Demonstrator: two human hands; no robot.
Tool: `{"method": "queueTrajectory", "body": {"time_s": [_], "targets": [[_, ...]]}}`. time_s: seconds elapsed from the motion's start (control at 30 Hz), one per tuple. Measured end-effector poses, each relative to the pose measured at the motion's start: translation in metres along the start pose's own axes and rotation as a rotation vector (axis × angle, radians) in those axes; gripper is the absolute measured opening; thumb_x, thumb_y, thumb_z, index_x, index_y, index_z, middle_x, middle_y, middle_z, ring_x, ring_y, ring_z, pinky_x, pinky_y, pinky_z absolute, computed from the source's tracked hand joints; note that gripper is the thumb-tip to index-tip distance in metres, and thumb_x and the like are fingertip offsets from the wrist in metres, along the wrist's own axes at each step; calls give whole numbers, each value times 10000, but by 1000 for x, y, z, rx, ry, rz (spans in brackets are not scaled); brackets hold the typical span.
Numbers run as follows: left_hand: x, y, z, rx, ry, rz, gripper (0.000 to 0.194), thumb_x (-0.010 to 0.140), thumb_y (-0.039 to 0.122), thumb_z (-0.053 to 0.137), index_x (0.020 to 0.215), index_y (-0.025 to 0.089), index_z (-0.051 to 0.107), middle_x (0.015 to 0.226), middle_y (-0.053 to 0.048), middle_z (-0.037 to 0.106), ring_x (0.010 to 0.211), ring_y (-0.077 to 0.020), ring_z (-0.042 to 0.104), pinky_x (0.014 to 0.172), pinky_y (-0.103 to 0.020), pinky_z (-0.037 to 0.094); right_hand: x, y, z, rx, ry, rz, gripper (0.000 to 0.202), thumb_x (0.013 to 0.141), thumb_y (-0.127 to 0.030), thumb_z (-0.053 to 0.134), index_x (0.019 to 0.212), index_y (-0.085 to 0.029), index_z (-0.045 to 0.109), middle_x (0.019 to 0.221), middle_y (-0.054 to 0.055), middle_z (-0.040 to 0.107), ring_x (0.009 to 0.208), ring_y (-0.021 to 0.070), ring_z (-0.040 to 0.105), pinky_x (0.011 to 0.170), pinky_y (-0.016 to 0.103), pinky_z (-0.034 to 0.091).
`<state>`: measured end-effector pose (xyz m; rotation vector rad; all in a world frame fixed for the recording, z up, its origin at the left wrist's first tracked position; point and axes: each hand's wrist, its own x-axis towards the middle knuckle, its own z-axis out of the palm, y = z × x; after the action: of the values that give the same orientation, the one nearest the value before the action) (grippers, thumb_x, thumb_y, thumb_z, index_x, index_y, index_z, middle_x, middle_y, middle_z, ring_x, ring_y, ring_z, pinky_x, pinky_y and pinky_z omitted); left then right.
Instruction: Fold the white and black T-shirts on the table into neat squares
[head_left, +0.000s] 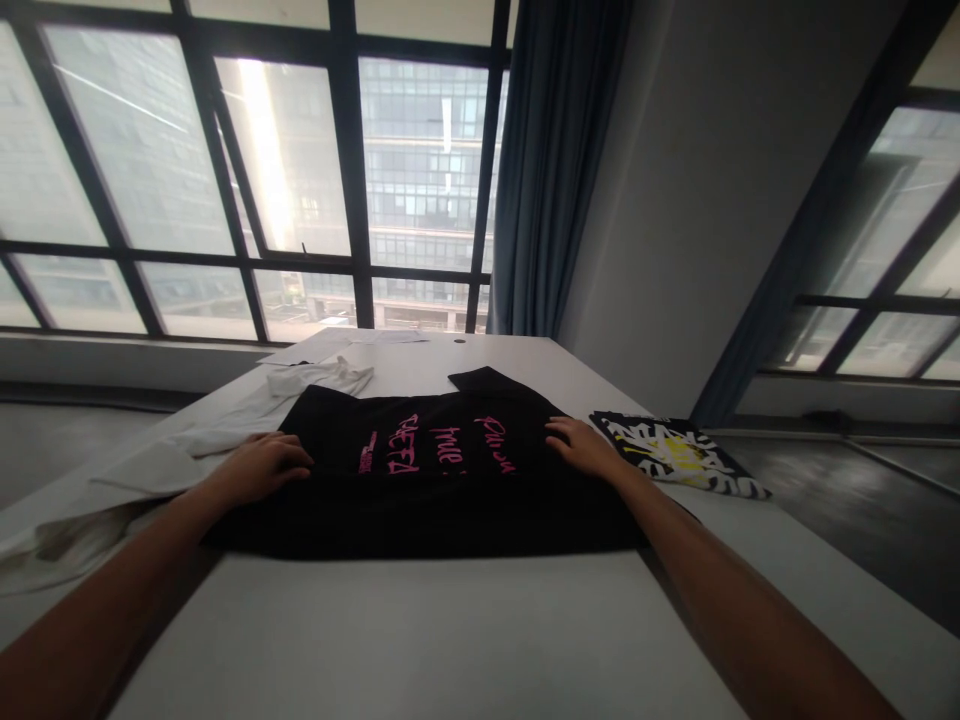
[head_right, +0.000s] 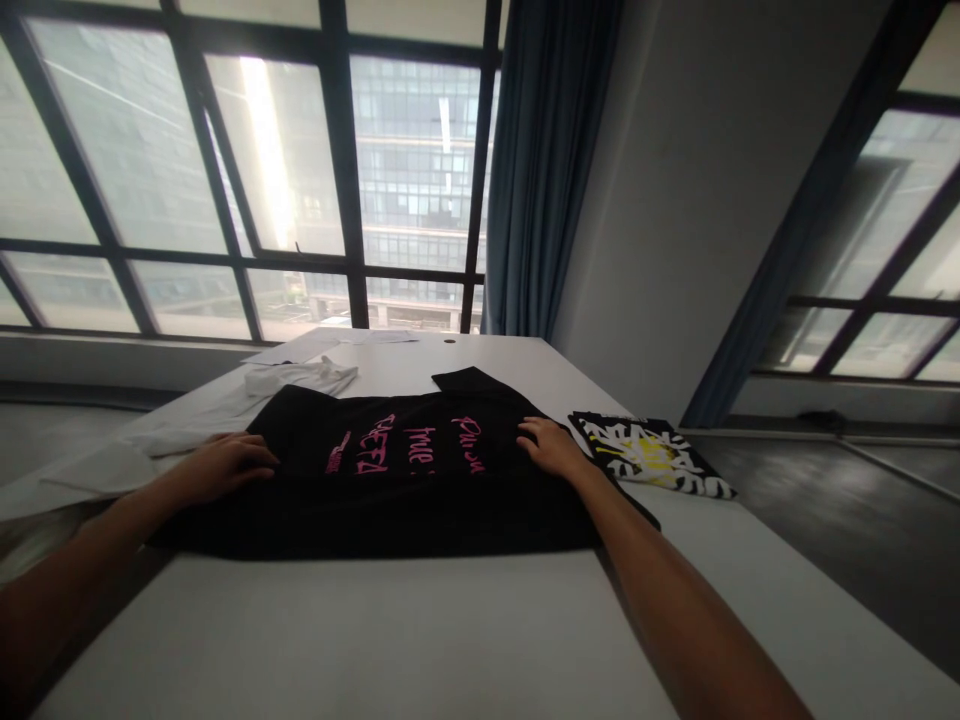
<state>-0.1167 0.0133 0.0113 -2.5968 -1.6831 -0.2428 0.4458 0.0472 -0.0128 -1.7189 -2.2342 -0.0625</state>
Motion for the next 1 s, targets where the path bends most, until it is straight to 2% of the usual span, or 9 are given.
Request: {"method": "queueTrajectory", "body": {"time_s": [0.07, 0.17, 0.3, 0.4, 0.5, 0.57, 0.67, 0.83, 1.0], "targets": [[0, -4, -1, -63, 36, 29, 403, 834, 559, 463, 842, 264, 737, 934, -52, 729, 939, -277, 661, 923, -389, 457, 14, -13, 3, 39, -43, -50, 433, 923, -325, 534, 1318, -169, 617, 1420, 118, 558, 1325, 241, 494, 1133, 368, 347], [-2, -7, -3, -173, 84, -21, 436, 864, 585, 403, 856, 251, 684, 880, -49, 733, 861, -270, 665, 817, -359, 492, 33, -34, 0, 47, -201, -73, 520, 843, -303, 643, 1354, -228, 591, 1285, 69, 665, 1184, 239, 604, 1037, 342, 434], [-5, -8, -2, -242, 194, -111, 476, 850, 645, 401, 916, 264, 679, 922, -32, 755, 882, -277, 673, 842, -351, 502, 51, -50, -18, -36, -369, -23, 367, 750, -231, 703, 1115, -242, 734, 1084, 31, 742, 1003, 227, 670, 876, 280, 482], [-6, -10, 1, -235, 296, -108, 504, 845, 670, 423, 944, 268, 710, 969, -30, 757, 921, -277, 677, 883, -350, 498, 61, -52, -31, -24, -275, 41, 268, 771, -235, 668, 1026, -221, 748, 1031, 33, 746, 962, 221, 667, 813, 272, 476], [-7, -15, 4, -202, 347, -72, 522, 842, 680, 435, 956, 259, 723, 990, -50, 742, 945, -283, 667, 876, -366, 502, 63, -53, -28, -98, -84, 120, 286, 837, -301, 623, 1096, -223, 716, 1103, 63, 719, 1034, 246, 633, 892, 327, 447], [-7, -17, 4, -167, 341, -54, 519, 838, 671, 445, 963, 252, 724, 1003, -67, 727, 974, -290, 650, 891, -385, 496, 60, -57, -16, -203, 1, 154, 338, 879, -334, 592, 1183, -214, 676, 1199, 106, 674, 1129, 276, 584, 990, 384, 390], [-8, -16, 2, -101, 325, -50, 491, 836, 643, 458, 987, 261, 728, 1059, -76, 711, 1037, -301, 623, 946, -413, 471, 49, -63, 3, -279, 28, 139, 403, 937, -364, 518, 1293, -200, 607, 1306, 145, 607, 1224, 290, 518, 1092, 433, 289], [-9, 9, 0, -84, 286, 32, 504, 901, 609, 402, 1021, 255, 741, 1142, -73, 718, 1084, -287, 628, 1002, -415, 449, 27, -67, 15, -236, 61, 121, 551, 990, -510, 351, 1409, -191, 514, 1516, 141, 431, 1428, 298, 305, 1166, 497, 187], [-7, 27, 25, -85, 48, 126, 559, 927, 605, 395, 1300, 265, 635, 1383, -57, 614, 1291, -270, 536, 1123, -427, 355, 7, -57, 19, -151, -178, 196, 702, 970, -634, 270, 1543, -229, 301, 1622, 110, 238, 1496, 306, 163, 1173, 569, 157]]}}
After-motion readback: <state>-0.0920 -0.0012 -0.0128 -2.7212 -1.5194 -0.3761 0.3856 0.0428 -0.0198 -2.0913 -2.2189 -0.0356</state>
